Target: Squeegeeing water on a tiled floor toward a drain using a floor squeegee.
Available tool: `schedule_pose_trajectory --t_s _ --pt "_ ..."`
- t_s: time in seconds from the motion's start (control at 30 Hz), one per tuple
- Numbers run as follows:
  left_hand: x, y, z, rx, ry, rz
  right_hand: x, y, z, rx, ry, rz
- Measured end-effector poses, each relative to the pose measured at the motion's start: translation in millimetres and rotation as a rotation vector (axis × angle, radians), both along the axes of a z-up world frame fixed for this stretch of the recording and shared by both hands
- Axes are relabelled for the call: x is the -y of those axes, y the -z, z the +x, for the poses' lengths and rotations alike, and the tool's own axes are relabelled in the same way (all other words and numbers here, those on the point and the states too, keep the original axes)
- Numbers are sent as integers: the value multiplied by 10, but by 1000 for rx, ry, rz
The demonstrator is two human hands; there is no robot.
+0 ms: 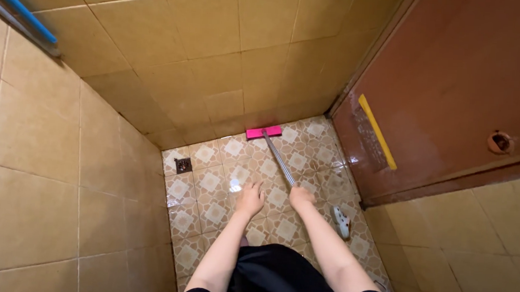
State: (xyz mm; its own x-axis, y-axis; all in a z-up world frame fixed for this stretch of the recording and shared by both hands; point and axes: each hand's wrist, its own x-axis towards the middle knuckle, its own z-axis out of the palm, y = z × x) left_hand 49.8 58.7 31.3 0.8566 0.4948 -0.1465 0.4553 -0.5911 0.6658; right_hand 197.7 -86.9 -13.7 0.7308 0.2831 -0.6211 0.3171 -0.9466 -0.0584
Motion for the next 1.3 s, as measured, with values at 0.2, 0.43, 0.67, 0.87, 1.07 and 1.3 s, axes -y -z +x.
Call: schedule_pose_trajectory --t_s 0.2,0.43,0.67,0.87,1.07,1.3 --pt "203 -99 -75 14 -56 -62 116 -16 -83 -43 18 25" --pt "451 81 -168 98 -71 -34 421 -17 -179 -13 -69 20" --pt "746 -88 -278 52 -149 -130 715 109 -259 14 -1 64" --pt "968 66 -278 149 -145 -91 850 -330 -403 -9 -70 20" --pt "1170 -91 -299 33 -155 -110 999 -317 -412 -17 -71 11" --pt "1306 -100 -288 64 -138 -62 1099 -361 -508 8 -92 -37"
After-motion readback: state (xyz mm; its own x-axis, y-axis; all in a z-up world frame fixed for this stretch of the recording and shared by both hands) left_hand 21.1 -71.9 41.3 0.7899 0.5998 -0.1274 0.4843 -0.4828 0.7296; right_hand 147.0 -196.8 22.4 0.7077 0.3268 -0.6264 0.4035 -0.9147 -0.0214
